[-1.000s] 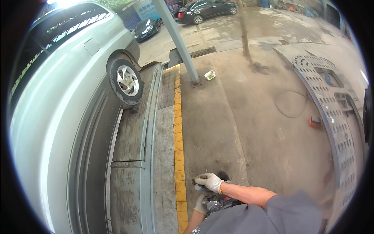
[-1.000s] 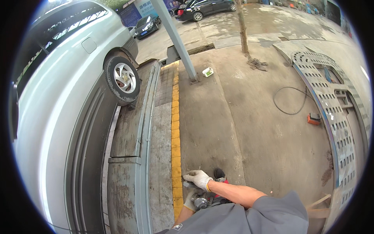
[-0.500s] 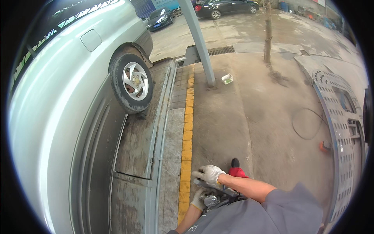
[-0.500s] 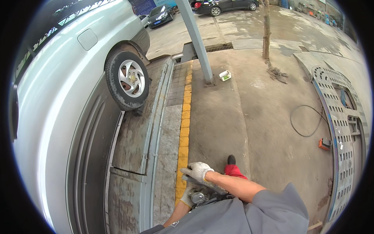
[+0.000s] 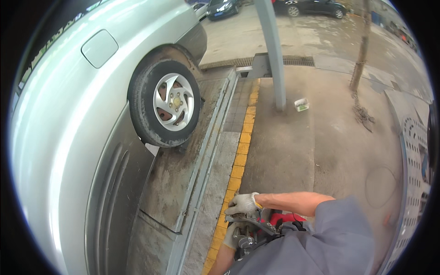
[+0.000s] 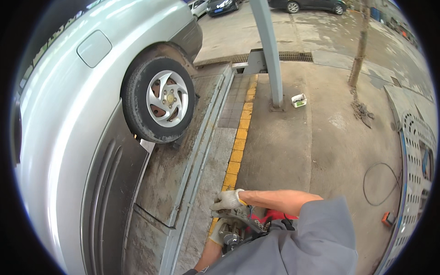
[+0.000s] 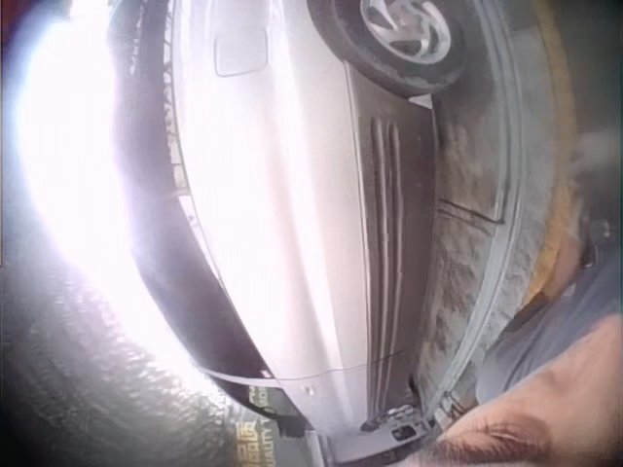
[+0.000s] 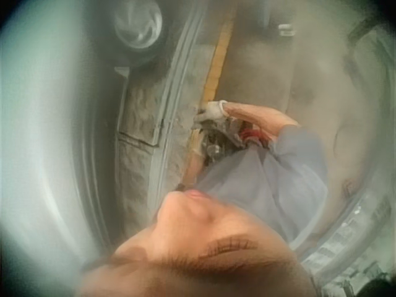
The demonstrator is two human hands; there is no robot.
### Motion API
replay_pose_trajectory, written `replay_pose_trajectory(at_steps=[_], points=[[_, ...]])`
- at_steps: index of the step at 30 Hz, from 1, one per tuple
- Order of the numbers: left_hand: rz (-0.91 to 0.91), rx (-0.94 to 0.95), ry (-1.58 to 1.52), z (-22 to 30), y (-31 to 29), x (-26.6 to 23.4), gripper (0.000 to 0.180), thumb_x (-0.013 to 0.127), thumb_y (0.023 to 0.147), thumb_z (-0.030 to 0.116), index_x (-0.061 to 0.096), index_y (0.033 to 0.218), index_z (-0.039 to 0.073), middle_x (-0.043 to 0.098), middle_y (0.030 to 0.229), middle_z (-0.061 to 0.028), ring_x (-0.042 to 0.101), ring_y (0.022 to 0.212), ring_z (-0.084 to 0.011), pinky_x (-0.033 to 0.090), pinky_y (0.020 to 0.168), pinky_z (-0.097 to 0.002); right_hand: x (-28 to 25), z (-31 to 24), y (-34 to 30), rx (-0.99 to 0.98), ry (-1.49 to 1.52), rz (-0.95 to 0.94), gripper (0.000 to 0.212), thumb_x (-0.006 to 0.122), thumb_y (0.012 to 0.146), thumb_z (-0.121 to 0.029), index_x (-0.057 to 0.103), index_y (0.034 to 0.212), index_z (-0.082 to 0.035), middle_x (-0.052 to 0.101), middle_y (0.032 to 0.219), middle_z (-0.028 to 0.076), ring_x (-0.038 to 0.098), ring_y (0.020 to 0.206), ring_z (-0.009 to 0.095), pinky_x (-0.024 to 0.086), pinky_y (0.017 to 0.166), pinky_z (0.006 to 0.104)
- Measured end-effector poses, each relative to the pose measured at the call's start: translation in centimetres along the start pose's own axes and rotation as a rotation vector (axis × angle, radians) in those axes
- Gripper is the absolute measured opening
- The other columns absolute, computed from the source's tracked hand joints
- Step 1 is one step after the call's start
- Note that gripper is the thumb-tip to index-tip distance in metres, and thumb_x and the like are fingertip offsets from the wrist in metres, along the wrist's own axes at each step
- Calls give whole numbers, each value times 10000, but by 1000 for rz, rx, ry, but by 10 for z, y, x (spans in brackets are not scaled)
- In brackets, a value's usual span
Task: The person attaches a wheel alignment sensor to the front wheel of a silver car, adjusts the sensor arms and clamps, and secures it to the rim. They then walk to a nearby computer console and interact with the screen.
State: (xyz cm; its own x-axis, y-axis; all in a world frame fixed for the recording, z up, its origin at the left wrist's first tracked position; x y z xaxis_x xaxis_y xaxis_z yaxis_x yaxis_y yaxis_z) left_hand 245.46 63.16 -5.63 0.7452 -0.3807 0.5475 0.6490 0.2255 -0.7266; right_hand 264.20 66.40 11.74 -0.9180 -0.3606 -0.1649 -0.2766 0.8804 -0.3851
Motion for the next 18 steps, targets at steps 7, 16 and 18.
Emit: replay_pose_trajectory(at_steps=[7, 16, 18], points=[[78, -4, -71, 33, 67, 52, 316, 666, 967, 189, 721, 1246, 53, 773, 1077, -101, 740, 897, -239, 629, 787, -371, -107, 21, 3, 50, -159, 29, 631, 591, 1072, -582, 788, 1227, -3, 806, 1109, 203, 770, 1036, 325, 579, 941, 445], [90, -105, -154, 82, 164, 130, 331, 638, 1002, 207, 721, 1266, 26, 789, 1084, -112, 732, 900, -212, 634, 786, -357, -240, 80, 35, 370, -23, -99, 598, 606, 1089, -594, 807, 1116, -30, 770, 921, 105, 712, 756, 219, 595, 730, 404], [77, -91, -258, 100, 187, 143, 287, 675, 961, 158, 720, 1226, 57, 769, 1076, -84, 729, 916, -209, 624, 777, -366, -279, 82, 46, 239, -103, -94, 571, 620, 1091, -588, 806, 1156, -52, 794, 972, 114, 746, 838, 226, 608, 787, 403]])
Point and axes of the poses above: each hand's wrist, its own y-axis towards the middle knuckle, its own x-axis out of the palm, z = x × y, the point moved 8 cm from there along y, towards the middle knuckle
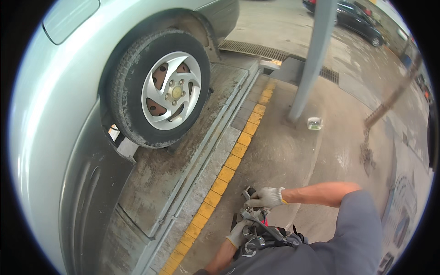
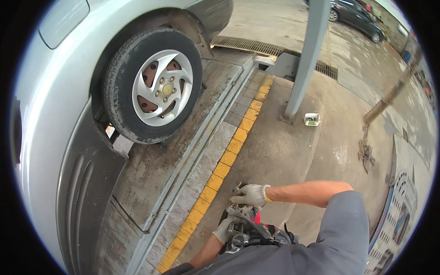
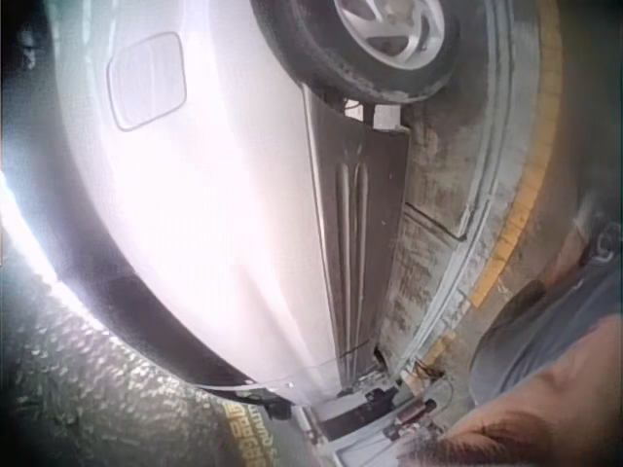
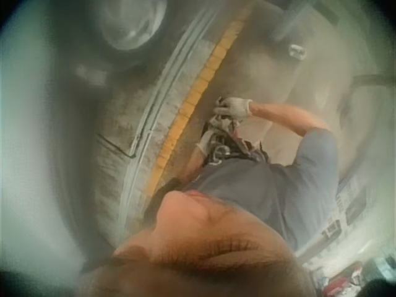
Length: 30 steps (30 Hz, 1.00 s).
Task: The person attaches a wheel alignment sensor to the front wheel of a silver car, adjusts the sensor arms and clamps, and secures it to the rim. They then walk to a nearby computer console and interact with the screen.
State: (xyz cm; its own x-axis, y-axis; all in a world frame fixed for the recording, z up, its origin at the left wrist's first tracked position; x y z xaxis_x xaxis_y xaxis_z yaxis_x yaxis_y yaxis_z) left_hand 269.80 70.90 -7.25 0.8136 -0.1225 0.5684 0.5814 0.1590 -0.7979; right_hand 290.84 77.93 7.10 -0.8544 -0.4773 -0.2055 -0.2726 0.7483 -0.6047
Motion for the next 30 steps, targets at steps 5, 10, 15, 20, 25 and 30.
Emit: replay_pose_trajectory(at_steps=[5, 10, 15, 20, 25, 30], points=[[89, -10, 97, 54, 34, 36, 261, 659, 943, 112, 728, 1190, 59, 762, 1068, -88, 732, 935, -255, 626, 837, -401, -177, 2, 17, -183, -247, 319, 314, 762, 1051, -335, 783, 1260, -102, 819, 1158, 130, 782, 1027, 260, 611, 927, 407], [58, 86, -4, 98, 52, 73, 279, 633, 936, 162, 788, 1133, 39, 815, 1032, -96, 761, 891, -213, 628, 766, -376, -219, 6, 15, -307, 71, 266, 262, 782, 1037, -191, 715, 1230, -28, 778, 1250, 142, 764, 1077, 230, 632, 922, 384], [136, 125, -76, 131, 56, 96, 335, 665, 934, 153, 747, 1238, 41, 792, 1092, -91, 758, 920, -213, 652, 771, -359, -186, -2, 44, -195, 677, 53, 247, 722, 1069, -122, 619, 1264, -11, 744, 1311, 172, 750, 1117, 230, 637, 979, 383], [147, 269, -137, 160, 50, 121, 326, 679, 946, 185, 734, 1240, 57, 767, 1036, -62, 732, 866, -164, 651, 769, -338, -187, -29, 73, -166, 509, -81, 330, 621, 1161, -271, 652, 1393, -39, 742, 1281, 89, 722, 1037, 159, 614, 884, 337], [139, 376, -273, 169, 61, 143, 316, 676, 971, 214, 741, 1231, 46, 760, 1085, -60, 717, 938, -166, 609, 789, -318, -208, -61, 93, -380, 112, -226, 368, 634, 1141, -275, 707, 1417, -42, 779, 1303, 113, 737, 1179, 240, 578, 1049, 379], [182, 568, -381, 174, 69, 167, 280, 661, 985, 211, 718, 1222, 73, 775, 1092, -67, 724, 890, -167, 624, 711, -311, -224, -97, 99, -616, -230, -331, 354, 629, 1104, -229, 720, 1430, -126, 751, 1363, 168, 717, 1267, 324, 561, 1091, 442]])
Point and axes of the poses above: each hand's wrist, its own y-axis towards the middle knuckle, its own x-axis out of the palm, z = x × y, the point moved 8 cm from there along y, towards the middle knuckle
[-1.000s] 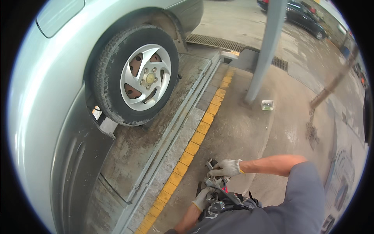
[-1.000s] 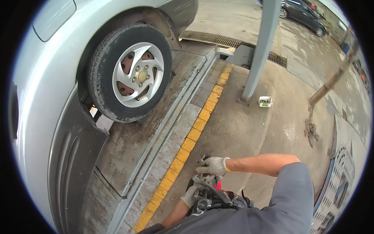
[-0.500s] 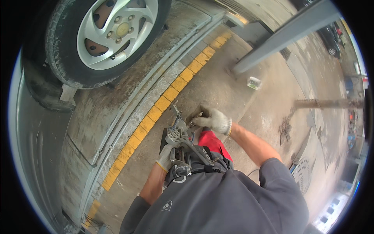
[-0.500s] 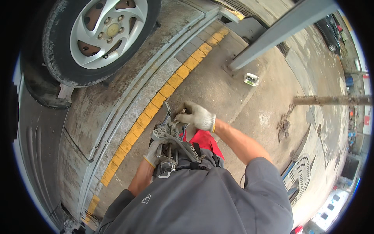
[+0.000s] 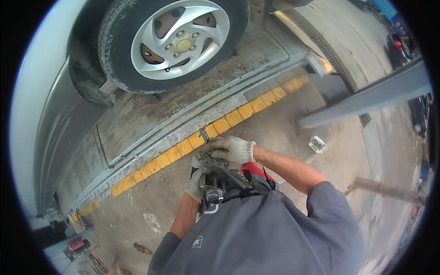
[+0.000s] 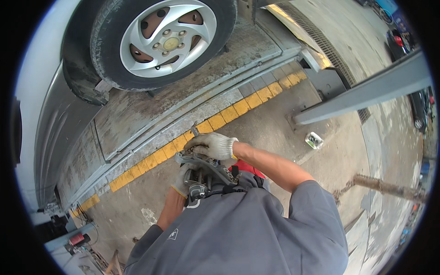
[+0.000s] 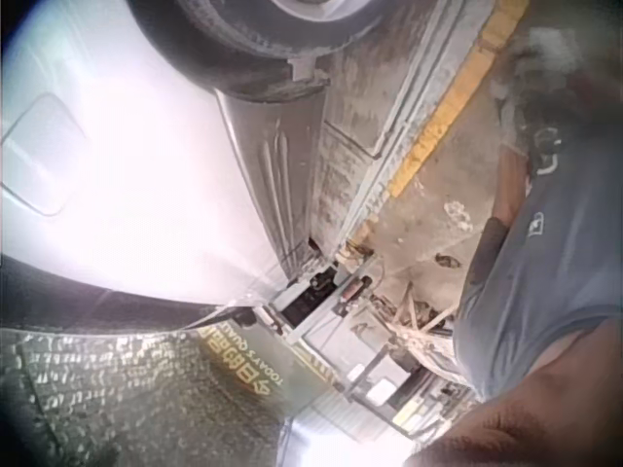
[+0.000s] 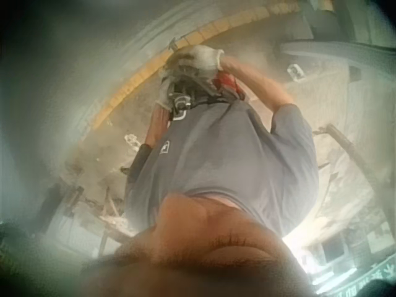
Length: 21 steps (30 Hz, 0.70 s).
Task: The person attaches a wheel alignment sensor to the front wheel of a silver car, adjusts the sensor arms and clamps, and secures it to the rim. They then walk to a nearby computer console and interact with the screen.
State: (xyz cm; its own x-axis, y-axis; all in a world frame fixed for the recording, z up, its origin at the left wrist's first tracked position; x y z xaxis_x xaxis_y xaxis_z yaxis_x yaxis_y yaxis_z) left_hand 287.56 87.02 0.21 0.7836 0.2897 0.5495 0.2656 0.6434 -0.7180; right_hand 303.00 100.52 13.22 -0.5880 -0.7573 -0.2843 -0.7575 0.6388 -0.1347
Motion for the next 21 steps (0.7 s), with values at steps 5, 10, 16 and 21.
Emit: replay_pose_trajectory(at_steps=[5, 10, 16, 21], points=[[90, -15, -121, -25, 4, 14, 294, 638, 961, 134, 708, 1239, 73, 767, 1095, -96, 746, 932, -227, 653, 764, -376, -13, -14, 8, -65, -175, -184, 329, 632, 1098, -279, 701, 1389, -143, 755, 1322, 169, 701, 1265, 381, 551, 1081, 472], [68, 26, -290, -57, 5, 30, 293, 636, 991, 127, 703, 1273, 81, 775, 1132, -114, 763, 959, -263, 669, 827, -418, -15, -10, 9, -103, -325, -335, 314, 634, 1092, -312, 679, 1356, -148, 762, 1288, 167, 706, 1239, 399, 546, 1062, 488], [131, 0, -418, -94, -3, 45, 262, 614, 1046, 159, 706, 1281, 87, 784, 1164, -109, 767, 987, -257, 668, 852, -430, -10, -8, 0, -170, -248, -398, 314, 632, 1091, -340, 684, 1347, -165, 765, 1267, 160, 710, 1221, 401, 546, 1059, 496], [169, 34, -473, -109, -11, 52, 250, 580, 1073, 164, 706, 1277, 93, 788, 1147, -94, 765, 964, -244, 661, 822, -397, 14, -17, -8, -261, -253, -490, 297, 639, 1088, -327, 686, 1331, -162, 765, 1265, 140, 714, 1204, 389, 552, 1044, 497]])
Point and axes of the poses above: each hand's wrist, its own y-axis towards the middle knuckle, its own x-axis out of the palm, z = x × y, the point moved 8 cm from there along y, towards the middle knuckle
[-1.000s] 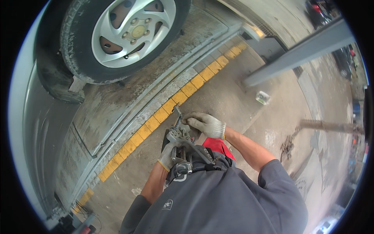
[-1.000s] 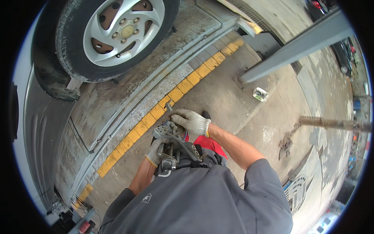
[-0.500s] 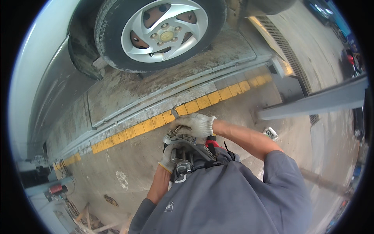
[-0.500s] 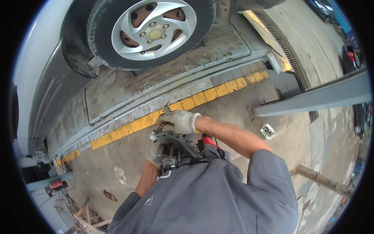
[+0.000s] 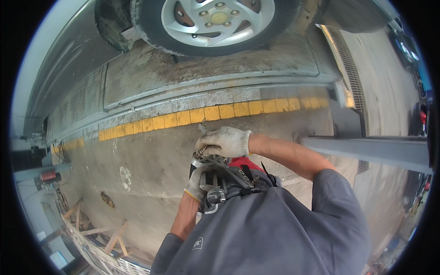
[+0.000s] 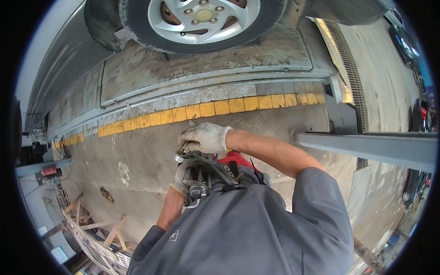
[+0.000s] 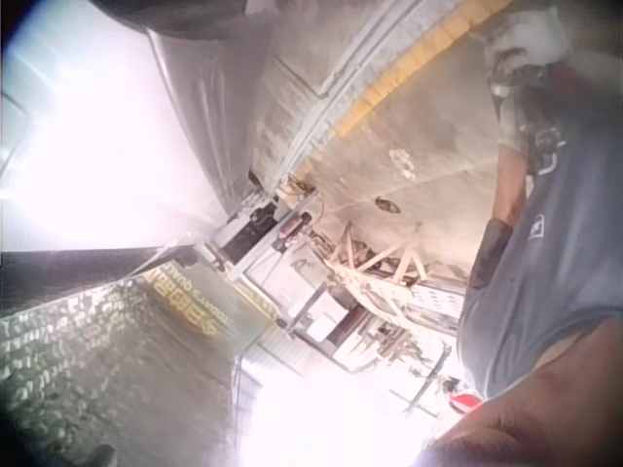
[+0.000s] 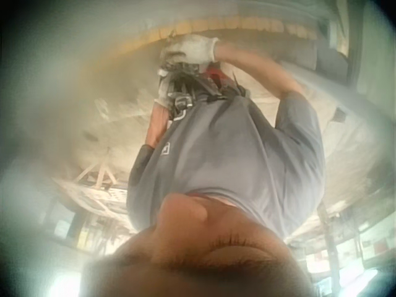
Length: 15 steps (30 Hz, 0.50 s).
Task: The person attaches a wheel alignment sensor to the front wheel of a silver car, adjusts the sensor arms and clamps, and secures it to the rim. They then walk to a nearby computer console and interact with the screen.
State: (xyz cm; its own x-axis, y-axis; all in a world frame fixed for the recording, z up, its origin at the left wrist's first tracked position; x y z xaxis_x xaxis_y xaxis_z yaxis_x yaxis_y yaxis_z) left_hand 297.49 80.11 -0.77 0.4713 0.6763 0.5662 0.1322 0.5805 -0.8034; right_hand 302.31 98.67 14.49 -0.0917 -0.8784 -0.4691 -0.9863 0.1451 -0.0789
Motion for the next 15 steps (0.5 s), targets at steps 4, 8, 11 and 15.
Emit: replay_pose_trajectory(at_steps=[4, 8, 11, 15], points=[[52, -41, 64, -9, -7, -13, 219, 573, 1084, 173, 721, 1226, 99, 788, 1081, -70, 757, 909, -190, 641, 718, -326, 17, -3, 10, -49, -36, -86, 303, 615, 1096, -339, 690, 1323, -154, 751, 1299, 119, 721, 1181, 373, 564, 1018, 499], [110, -31, -3, -16, -9, -25, 234, 598, 1077, 176, 720, 1257, 87, 775, 1055, -60, 730, 840, -154, 601, 667, -279, 28, -9, 15, -170, -254, -128, 334, 565, 1109, -368, 708, 1307, -140, 758, 1246, 114, 726, 1146, 372, 573, 980, 507], [121, -1, 1, -19, -8, -26, 267, 578, 1097, 174, 703, 1321, 98, 769, 1112, -46, 721, 848, -139, 592, 700, -262, 31, -16, 19, -210, -347, -161, 346, 538, 1117, -376, 740, 1261, -136, 766, 1175, 131, 734, 1102, 385, 577, 947, 523], [-2, 73, -135, -19, -5, -16, 336, 518, 1120, 139, 665, 1421, 106, 759, 1246, -63, 748, 1016, -171, 638, 855, -317, 36, -27, 28, -100, -355, -293, 381, 511, 1130, -392, 770, 1200, -122, 768, 1078, 180, 739, 1053, 417, 575, 926, 547]])
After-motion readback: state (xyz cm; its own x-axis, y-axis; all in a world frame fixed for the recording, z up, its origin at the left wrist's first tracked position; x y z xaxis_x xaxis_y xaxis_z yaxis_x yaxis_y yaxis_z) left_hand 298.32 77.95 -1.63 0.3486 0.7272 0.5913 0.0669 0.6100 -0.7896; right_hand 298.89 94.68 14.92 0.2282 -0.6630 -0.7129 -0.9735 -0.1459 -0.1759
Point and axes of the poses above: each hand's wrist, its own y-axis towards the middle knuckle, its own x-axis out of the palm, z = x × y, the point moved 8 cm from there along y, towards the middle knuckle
